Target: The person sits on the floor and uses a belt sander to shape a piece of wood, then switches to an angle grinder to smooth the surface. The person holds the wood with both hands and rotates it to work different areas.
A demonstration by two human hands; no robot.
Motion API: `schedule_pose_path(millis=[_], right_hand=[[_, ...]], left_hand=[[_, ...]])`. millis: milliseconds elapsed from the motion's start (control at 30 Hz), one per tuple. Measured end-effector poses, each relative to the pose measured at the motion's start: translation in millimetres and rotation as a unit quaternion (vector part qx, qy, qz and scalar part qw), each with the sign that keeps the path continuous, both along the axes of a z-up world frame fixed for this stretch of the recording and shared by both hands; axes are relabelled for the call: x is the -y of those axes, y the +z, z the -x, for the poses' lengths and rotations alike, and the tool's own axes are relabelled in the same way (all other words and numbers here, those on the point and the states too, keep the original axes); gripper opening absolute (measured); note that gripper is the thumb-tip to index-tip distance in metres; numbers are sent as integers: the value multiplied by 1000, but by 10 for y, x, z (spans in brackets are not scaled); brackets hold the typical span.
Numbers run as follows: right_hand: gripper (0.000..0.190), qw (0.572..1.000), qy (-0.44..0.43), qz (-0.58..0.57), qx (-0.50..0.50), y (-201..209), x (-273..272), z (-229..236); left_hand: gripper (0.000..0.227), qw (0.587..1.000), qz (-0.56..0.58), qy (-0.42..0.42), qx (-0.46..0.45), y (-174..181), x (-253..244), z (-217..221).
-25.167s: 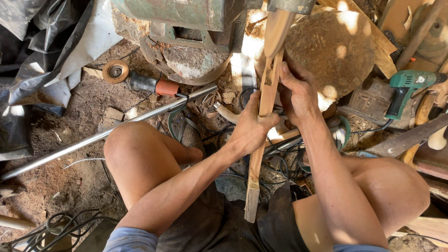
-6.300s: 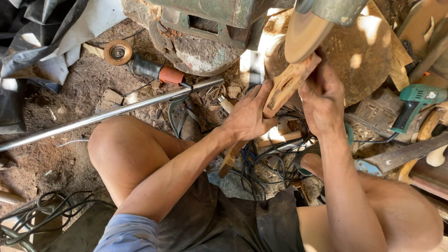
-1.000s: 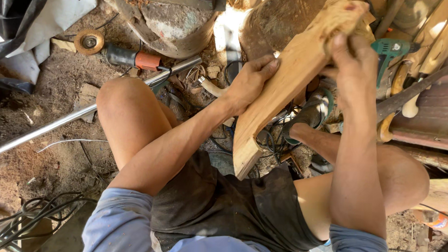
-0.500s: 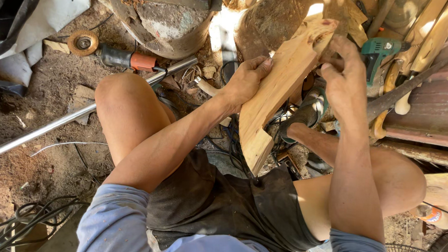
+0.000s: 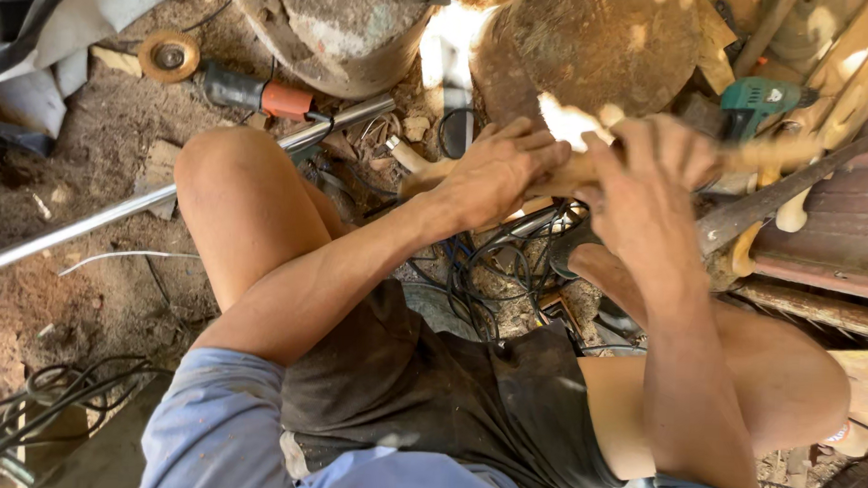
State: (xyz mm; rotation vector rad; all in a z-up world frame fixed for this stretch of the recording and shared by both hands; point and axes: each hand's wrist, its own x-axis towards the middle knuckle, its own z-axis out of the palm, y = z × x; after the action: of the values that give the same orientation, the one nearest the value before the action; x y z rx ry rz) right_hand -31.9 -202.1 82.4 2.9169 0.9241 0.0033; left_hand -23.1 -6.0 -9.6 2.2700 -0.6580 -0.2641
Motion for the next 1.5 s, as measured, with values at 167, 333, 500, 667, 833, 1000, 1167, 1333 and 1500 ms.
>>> schedule_pose_path(millis=[167,333,500,667,833,1000,1167,1333,1500], right_hand=[[42,976,-100,-106,-165,-330,-12,28],[33,872,-325,-237,-277,-548,201,69],[36,656,-382,-581,-295,-632,89,88],[41,757,-321,-482,-303,-443,-125,382],[40,845,-223,-348,-339,-359,-407,626],[44,901,-108,-251,-336,4,16,201],[56,721,-239,-520,-390,119,138,-381],[62,598,-152,-689,-380,-128,-306,-510],[66,581,-141,-725,-341,-248,-487,-625]], left_hand=[[53,971,-73,42,222,-14,55,153],[30,973,51,160,160,108,-164,310],[63,952,102,153,-244,279,-313,285],[109,941,194,84,-265,307,-125,215],[124,942,236,66,-231,341,39,199],[106,956,111,151,-227,348,-80,278],[98,954,129,175,-204,301,-101,372],[99,959,143,165,-182,162,-78,420],[68,846,368,153,-354,-29,-191,234]])
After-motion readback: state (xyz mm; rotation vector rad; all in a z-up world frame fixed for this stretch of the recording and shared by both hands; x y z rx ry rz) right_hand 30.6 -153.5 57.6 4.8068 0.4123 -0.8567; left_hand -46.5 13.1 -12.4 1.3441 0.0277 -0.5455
